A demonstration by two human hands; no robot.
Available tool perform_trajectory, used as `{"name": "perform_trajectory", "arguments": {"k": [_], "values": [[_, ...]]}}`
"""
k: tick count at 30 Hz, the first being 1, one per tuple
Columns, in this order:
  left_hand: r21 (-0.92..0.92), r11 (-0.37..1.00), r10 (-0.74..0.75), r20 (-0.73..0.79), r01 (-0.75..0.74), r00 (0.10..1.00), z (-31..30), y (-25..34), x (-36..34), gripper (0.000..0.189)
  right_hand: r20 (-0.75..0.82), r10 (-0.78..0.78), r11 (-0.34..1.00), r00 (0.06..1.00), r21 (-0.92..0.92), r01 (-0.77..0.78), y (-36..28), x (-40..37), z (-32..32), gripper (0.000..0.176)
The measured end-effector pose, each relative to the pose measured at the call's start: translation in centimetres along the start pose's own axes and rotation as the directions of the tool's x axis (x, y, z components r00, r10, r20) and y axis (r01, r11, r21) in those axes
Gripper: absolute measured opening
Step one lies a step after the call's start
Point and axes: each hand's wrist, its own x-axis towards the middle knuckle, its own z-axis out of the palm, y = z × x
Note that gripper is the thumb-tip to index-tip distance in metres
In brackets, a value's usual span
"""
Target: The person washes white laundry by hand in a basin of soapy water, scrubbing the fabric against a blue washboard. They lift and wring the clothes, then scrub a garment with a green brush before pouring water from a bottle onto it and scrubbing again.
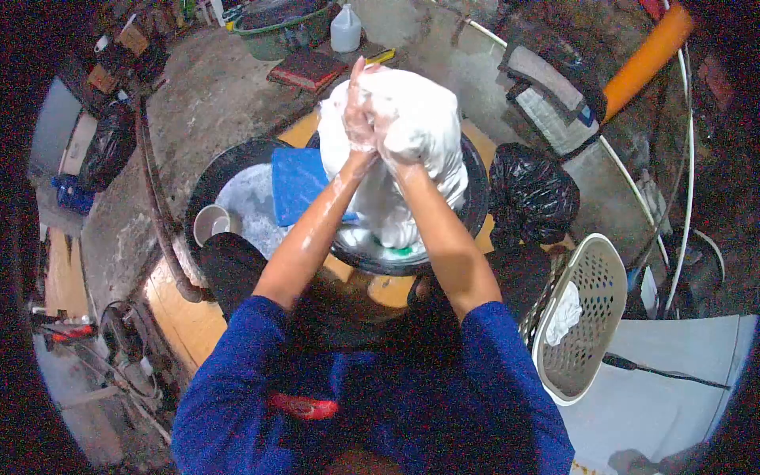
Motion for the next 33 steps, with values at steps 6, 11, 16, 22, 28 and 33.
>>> {"name": "perform_trajectory", "arguments": {"k": [6, 11, 16, 22, 28, 33], "values": [[-0.112, 0.994, 0.047, 0.365, -0.006, 0.93, -1.5, -4.4, 1.1, 0.061, 0.259, 0.035, 0.983, 0.965, 0.167, -0.081, -2.6, 2.6, -3.0, 0.054], [-0.061, 0.991, 0.12, 0.778, -0.115, 0.617, -2.4, -3.5, 4.1, 0.058, 0.563, 0.042, 0.931, 0.825, 0.277, -0.236, -4.1, 4.9, -5.0, 0.054], [0.124, 0.989, -0.145, 0.922, 0.082, 0.359, -1.7, -5.6, 1.8, 0.058, 0.672, 0.033, 0.878, 0.739, 0.334, -0.343, -3.0, 6.0, -4.4, 0.053], [0.373, 0.776, -0.617, 0.614, 0.508, 0.493, 1.6, -7.1, -1.1, 0.058, 0.652, 0.196, 0.745, 0.732, 0.386, -0.543, -0.8, 2.8, -2.7, 0.058], [0.042, 0.961, -0.265, 0.424, 0.273, 0.866, 2.0, -8.4, 0.4, 0.038, 0.603, 0.492, 0.863, 0.628, -0.245, -0.441, 5.5, -2.2, -8.2, 0.051], [0.304, 0.951, -0.186, 0.411, 0.058, 0.893, 2.8, -6.1, 1.9, 0.038, 0.438, 0.276, 0.895, 0.855, -0.441, -0.063, 6.6, -0.3, -4.6, 0.047]]}}
